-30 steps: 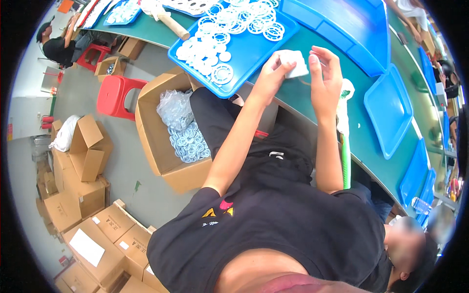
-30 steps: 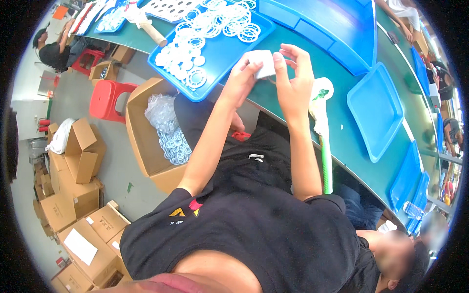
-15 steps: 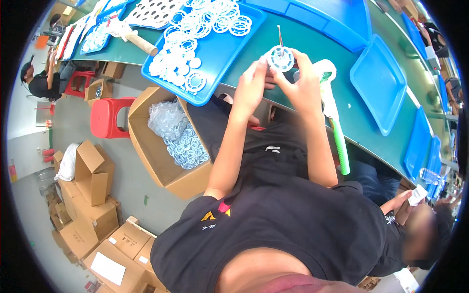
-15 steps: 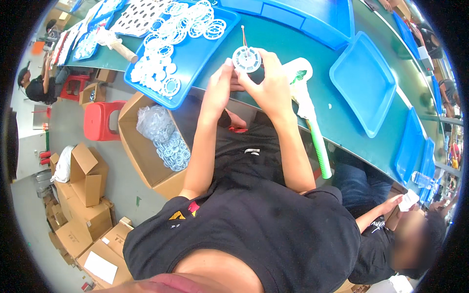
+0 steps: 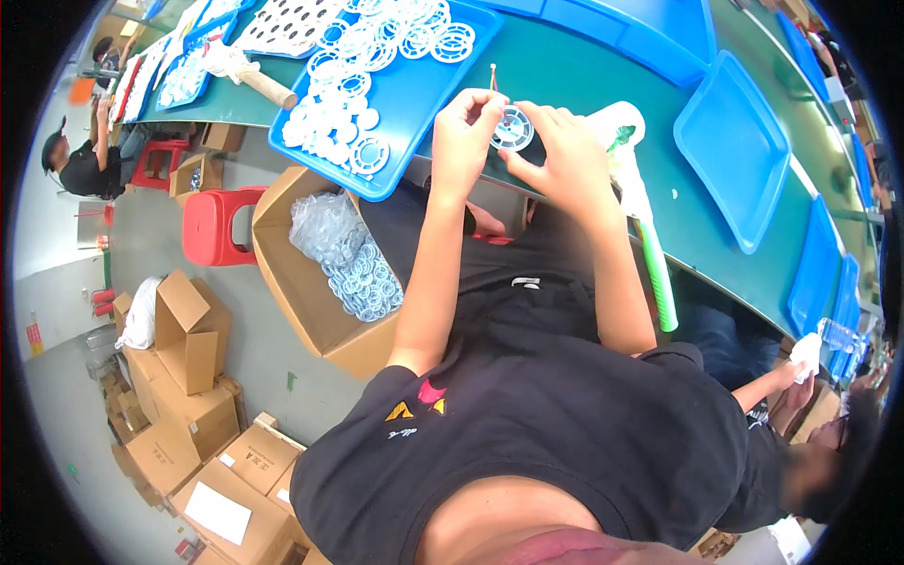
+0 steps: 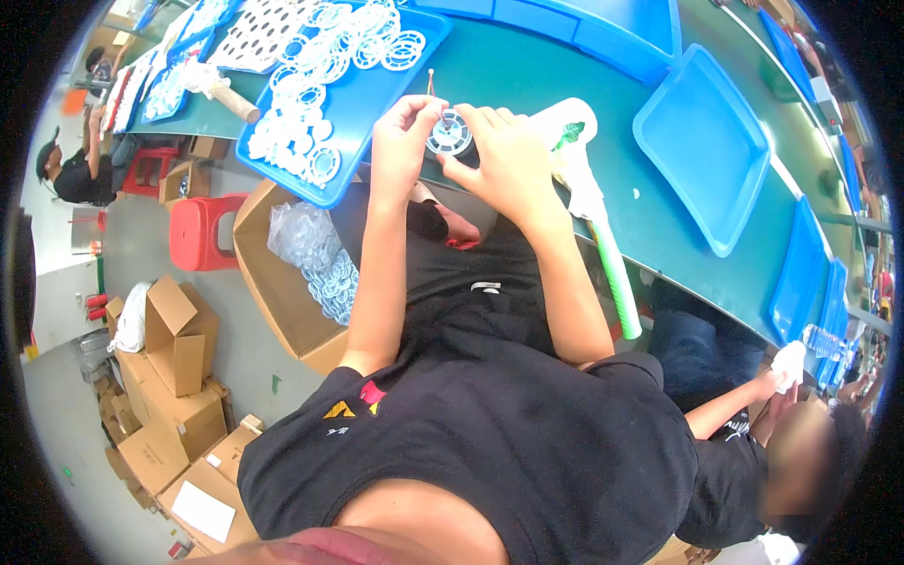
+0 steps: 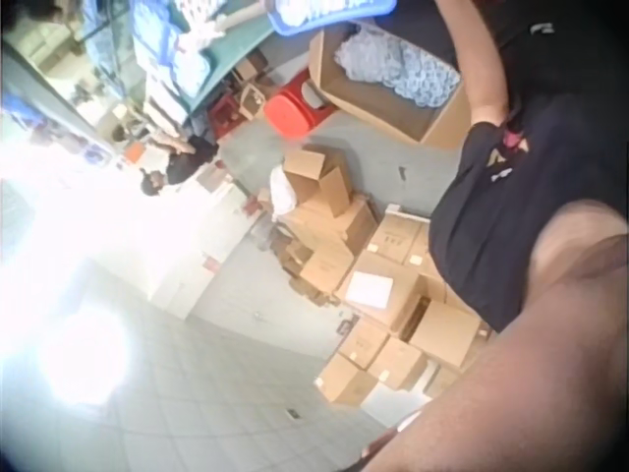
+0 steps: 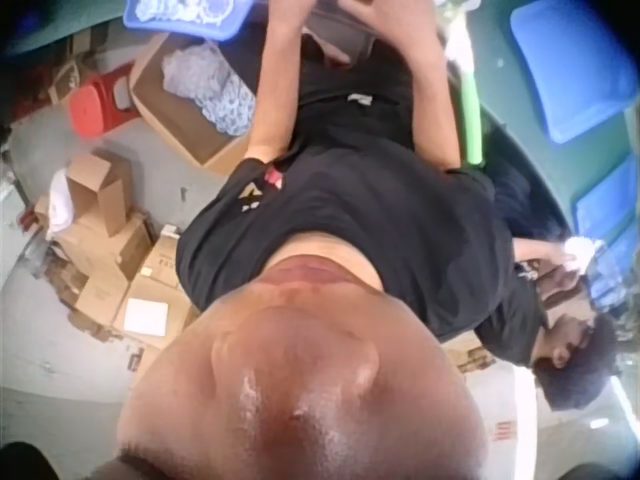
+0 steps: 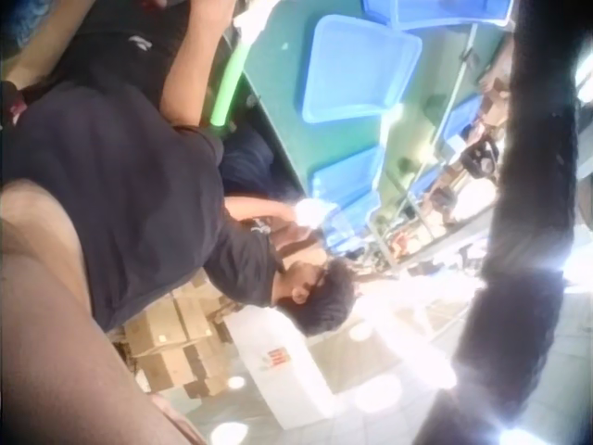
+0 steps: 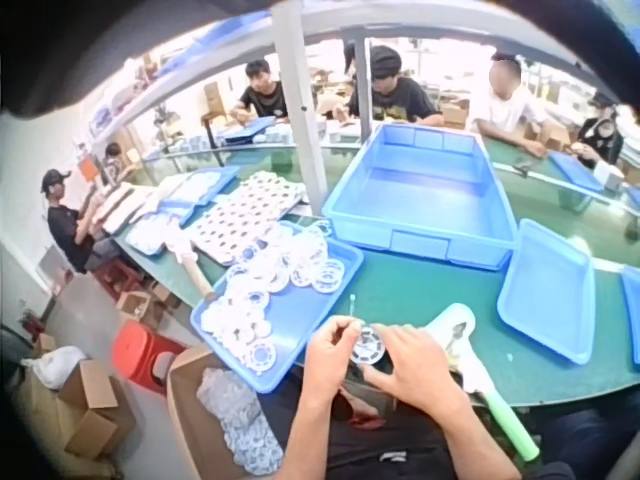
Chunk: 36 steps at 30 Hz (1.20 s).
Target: Assemble small plastic electronic components on a factory production line.
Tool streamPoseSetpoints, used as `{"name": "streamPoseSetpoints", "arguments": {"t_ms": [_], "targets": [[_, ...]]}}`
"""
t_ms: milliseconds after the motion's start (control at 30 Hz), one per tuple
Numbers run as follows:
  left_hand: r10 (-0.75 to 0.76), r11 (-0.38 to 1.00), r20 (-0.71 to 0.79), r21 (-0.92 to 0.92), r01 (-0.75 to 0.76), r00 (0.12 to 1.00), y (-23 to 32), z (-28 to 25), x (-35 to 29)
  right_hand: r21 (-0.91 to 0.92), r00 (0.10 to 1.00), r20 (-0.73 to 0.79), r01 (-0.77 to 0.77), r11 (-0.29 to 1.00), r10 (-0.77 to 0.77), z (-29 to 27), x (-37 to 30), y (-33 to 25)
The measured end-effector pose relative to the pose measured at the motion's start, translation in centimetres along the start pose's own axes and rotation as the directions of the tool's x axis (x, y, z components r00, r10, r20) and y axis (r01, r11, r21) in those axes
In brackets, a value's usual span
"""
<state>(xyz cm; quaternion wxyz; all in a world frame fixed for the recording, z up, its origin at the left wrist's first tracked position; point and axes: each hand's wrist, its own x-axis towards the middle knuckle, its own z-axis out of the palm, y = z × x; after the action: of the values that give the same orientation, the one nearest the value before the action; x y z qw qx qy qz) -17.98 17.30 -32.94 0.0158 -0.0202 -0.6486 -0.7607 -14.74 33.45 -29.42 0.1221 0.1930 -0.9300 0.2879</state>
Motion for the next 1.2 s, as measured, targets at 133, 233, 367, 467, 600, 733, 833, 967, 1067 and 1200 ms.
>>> {"name": "streamPoseSetpoints", "arguments": {"t_ms": [133,233,367,467,600,733,833,967,1067,1200], "targets": [[-0.044,0.992,-0.056,-0.122,0.037,0.997,-0.5,0.2,0.8,-0.019,0.999,-0.039,0.005,1.0,-0.005,0.2,0.0,0.3],[-0.099,0.99,-0.052,-0.104,0.093,0.994,-0.7,-0.3,1.3,-0.019,1.0,-0.025,-0.009,1.0,0.009,0.3,0.1,0.5],[-0.139,0.987,0.049,0.092,0.134,0.989,-0.9,-1.7,3.0,-0.014,0.999,0.018,-0.035,0.999,0.036,-0.4,0.4,-0.3],[-0.106,0.986,-0.031,0.13,0.109,0.994,-1.0,-1.2,2.8,0.001,1.0,-0.018,-0.018,1.0,0.018,-0.2,0.4,-0.2],[0.119,0.99,-0.089,-0.069,-0.125,0.989,-1.5,0.4,-1.2,0.02,0.998,-0.054,-0.013,1.0,0.014,0.0,0.1,0.0],[0.376,0.826,0.14,0.398,-0.4,0.916,-1.3,-0.4,-2.7,0.076,0.997,-0.076,0.036,0.996,-0.03,-1.1,0.5,-0.3],[0.383,0.815,0.16,0.405,-0.414,0.91,-0.5,-0.5,-2.8,0.24,0.99,-0.134,-0.003,0.971,0.036,-1.2,1.1,-0.4],[0.314,0.842,0.166,0.406,-0.355,0.935,-2.0,-1.1,-2.5,0.401,0.957,-0.288,0.107,0.91,0.014,0.5,4.3,-4.7],[0.345,0.827,0.171,0.41,-0.385,0.923,-2.7,0.6,-1.9,0.243,0.989,-0.011,0.147,0.959,-0.149,5.0,7.5,-7.6],[0.487,0.689,0.151,0.538,-0.485,0.86,-3.7,-0.8,-1.4,-0.025,0.899,0.412,0.175,0.984,-0.149,11.3,10.8,-11.5]]}}
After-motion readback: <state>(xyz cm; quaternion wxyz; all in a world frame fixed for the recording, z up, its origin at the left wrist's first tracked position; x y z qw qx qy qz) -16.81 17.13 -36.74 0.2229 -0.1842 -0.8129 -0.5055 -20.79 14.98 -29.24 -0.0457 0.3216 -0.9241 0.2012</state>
